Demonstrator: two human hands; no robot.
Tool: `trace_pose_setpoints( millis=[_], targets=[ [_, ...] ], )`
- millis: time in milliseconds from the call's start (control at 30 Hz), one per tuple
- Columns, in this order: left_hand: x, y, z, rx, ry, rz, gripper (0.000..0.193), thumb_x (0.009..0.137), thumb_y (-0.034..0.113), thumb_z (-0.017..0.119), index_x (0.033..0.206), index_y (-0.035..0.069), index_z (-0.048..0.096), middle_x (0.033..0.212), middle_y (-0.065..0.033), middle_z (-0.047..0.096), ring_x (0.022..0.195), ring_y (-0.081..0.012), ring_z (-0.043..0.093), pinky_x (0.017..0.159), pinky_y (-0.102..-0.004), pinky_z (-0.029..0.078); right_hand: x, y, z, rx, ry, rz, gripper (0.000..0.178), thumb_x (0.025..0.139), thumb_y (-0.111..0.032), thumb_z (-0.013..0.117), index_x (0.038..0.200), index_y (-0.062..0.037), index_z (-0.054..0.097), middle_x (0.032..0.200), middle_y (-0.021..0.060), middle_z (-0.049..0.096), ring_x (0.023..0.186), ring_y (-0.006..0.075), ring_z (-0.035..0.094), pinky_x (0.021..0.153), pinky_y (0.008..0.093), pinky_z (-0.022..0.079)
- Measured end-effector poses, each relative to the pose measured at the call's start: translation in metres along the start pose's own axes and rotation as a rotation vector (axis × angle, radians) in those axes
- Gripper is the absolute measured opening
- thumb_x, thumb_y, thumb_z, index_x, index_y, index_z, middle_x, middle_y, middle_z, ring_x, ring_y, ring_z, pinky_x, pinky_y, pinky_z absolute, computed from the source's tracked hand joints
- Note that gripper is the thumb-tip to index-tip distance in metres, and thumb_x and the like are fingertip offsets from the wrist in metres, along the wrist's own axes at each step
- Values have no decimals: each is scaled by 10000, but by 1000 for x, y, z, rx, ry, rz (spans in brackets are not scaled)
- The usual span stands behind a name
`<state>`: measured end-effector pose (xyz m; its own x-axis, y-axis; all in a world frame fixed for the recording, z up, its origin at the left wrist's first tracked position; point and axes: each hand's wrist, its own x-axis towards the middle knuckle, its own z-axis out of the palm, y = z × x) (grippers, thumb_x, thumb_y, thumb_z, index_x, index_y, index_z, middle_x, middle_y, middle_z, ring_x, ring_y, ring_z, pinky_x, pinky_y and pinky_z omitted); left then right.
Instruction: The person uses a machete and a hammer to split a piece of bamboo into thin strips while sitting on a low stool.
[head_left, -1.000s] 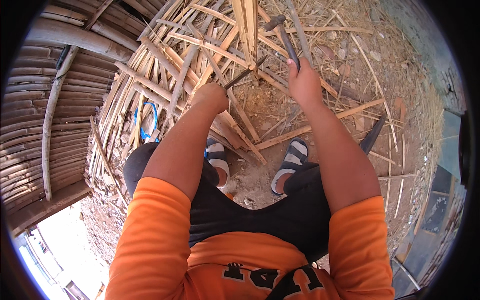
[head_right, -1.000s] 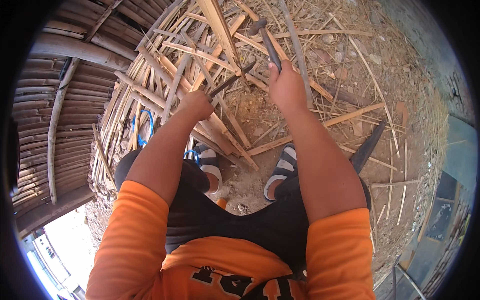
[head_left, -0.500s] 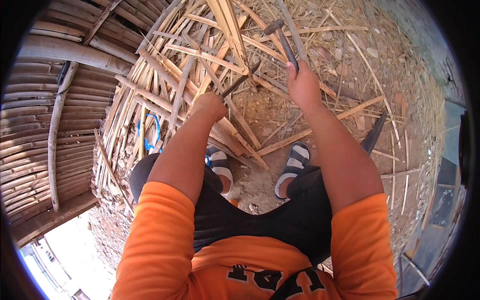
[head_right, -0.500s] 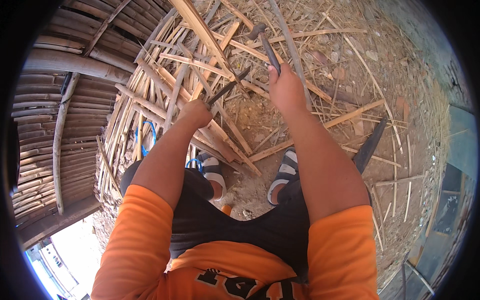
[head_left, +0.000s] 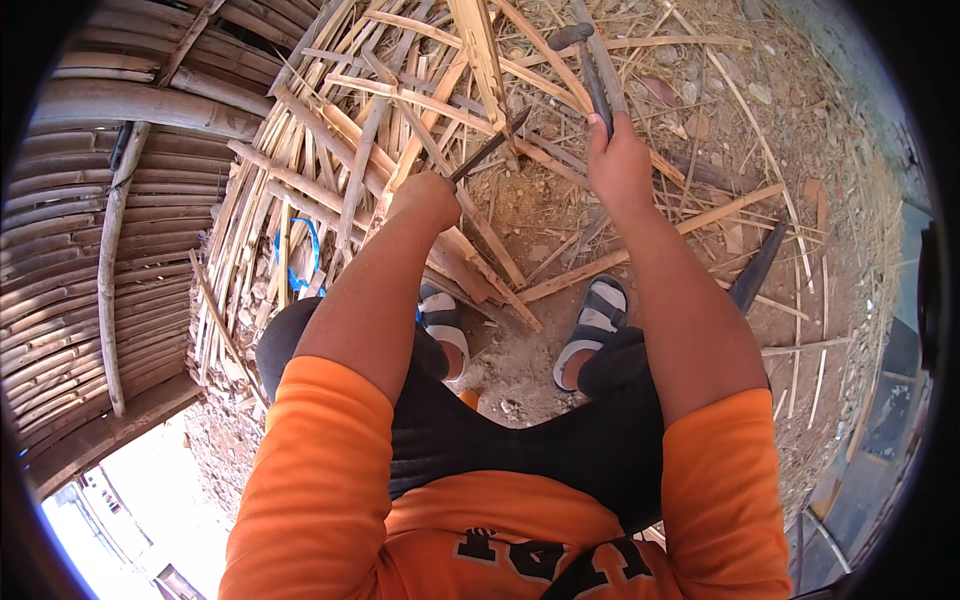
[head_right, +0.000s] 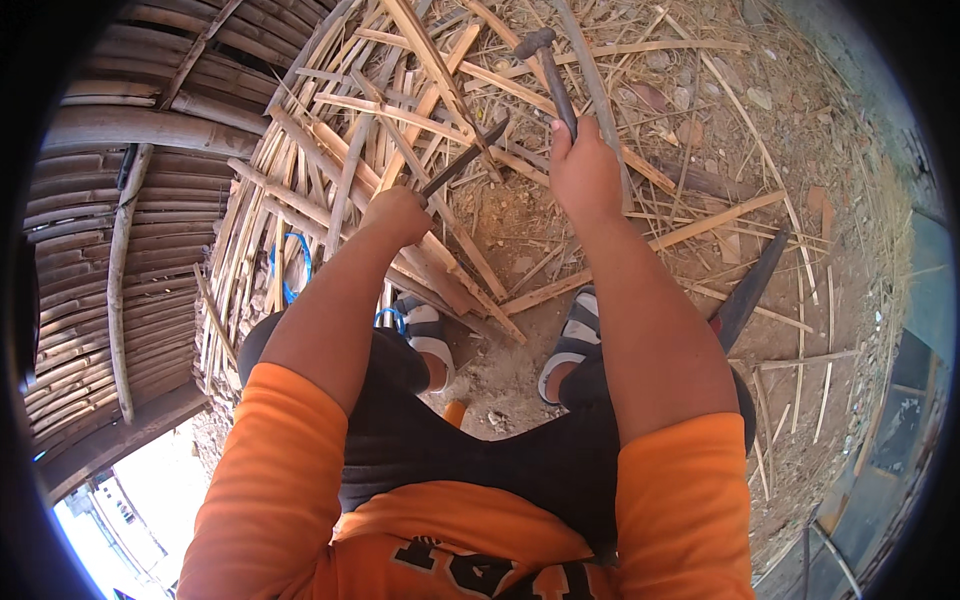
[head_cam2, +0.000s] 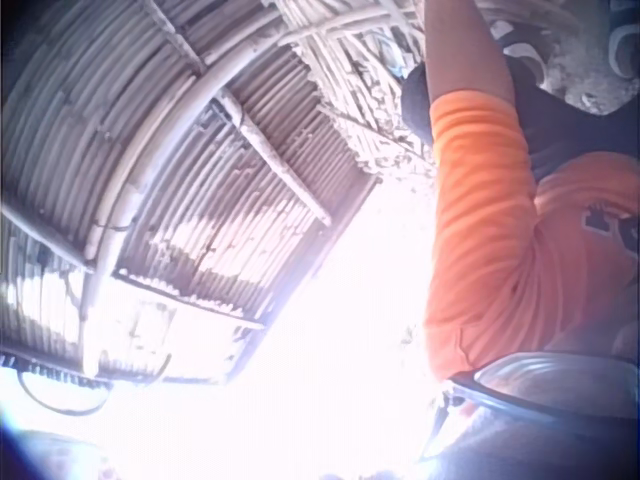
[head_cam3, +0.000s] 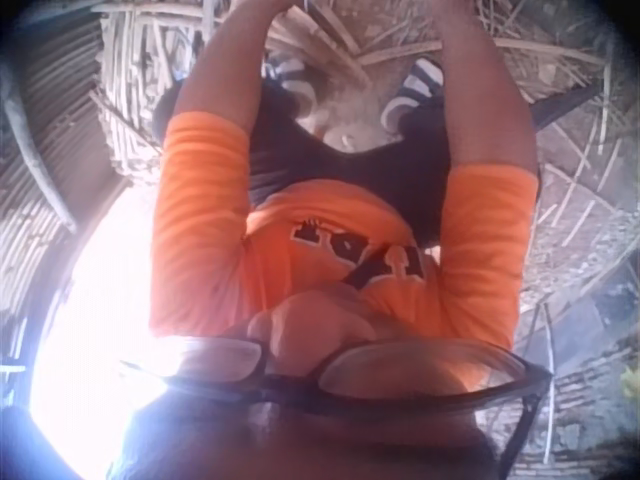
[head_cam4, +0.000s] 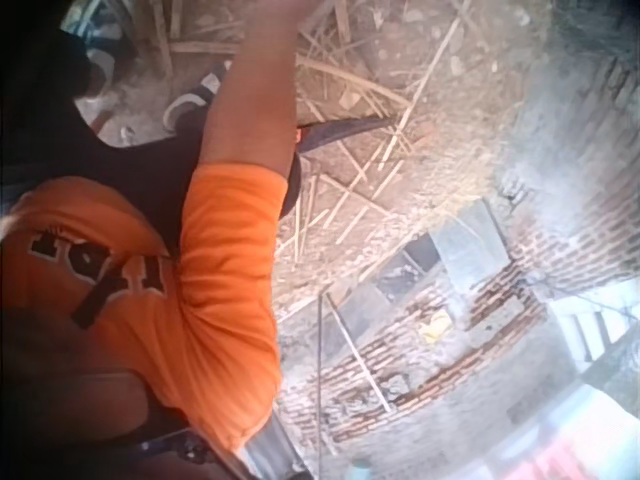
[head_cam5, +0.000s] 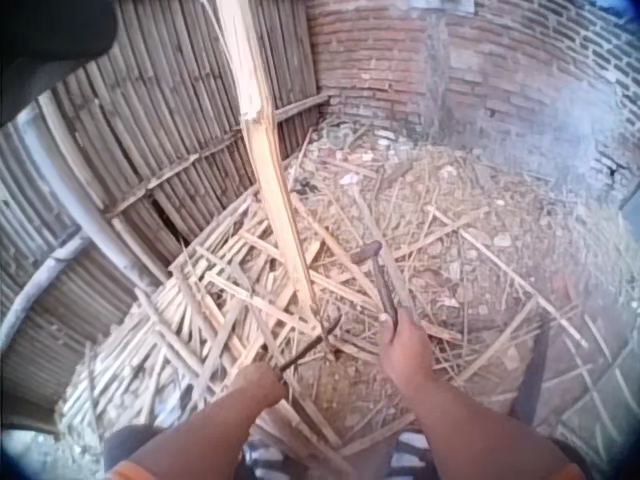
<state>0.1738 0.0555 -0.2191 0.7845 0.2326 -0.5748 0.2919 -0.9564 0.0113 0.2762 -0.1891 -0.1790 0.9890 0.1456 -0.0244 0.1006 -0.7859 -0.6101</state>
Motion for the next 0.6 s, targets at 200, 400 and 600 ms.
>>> trace_pose_setpoints(
  millis=[200, 400, 600],
  targets=[
    [-1, 10, -6, 85, -55, 23, 328, 872, 146, 578, 1143, 107, 759, 1160, -133, 729, 1103, -328, 695, 939, -427, 568, -27, 28, 35, -112, -217, -40, 362, 1058, -368, 490, 1023, -17, 574, 814, 235, 698, 772, 453, 686, 692, 558, 527],
    [-1, 4, -4, -3, -110, -23, 345, 882, 189, 574, 1168, 113, 752, 1197, -134, 718, 1116, -331, 687, 958, -433, 559, -4, 16, 26, -53, -138, -63, 365, 1045, -383, 508, 1049, -23, 566, 803, 229, 697, 778, 460, 687, 694, 554, 533],
    [4, 7, 4, -13, -62, -57, 348, 890, 214, 580, 1175, 110, 750, 1190, -143, 720, 1121, -329, 687, 968, -432, 554, -7, -1, 21, -62, -112, -53, 347, 1046, -376, 506, 1089, -40, 581, 799, 216, 702, 776, 445, 697, 696, 545, 546]
  ],
)
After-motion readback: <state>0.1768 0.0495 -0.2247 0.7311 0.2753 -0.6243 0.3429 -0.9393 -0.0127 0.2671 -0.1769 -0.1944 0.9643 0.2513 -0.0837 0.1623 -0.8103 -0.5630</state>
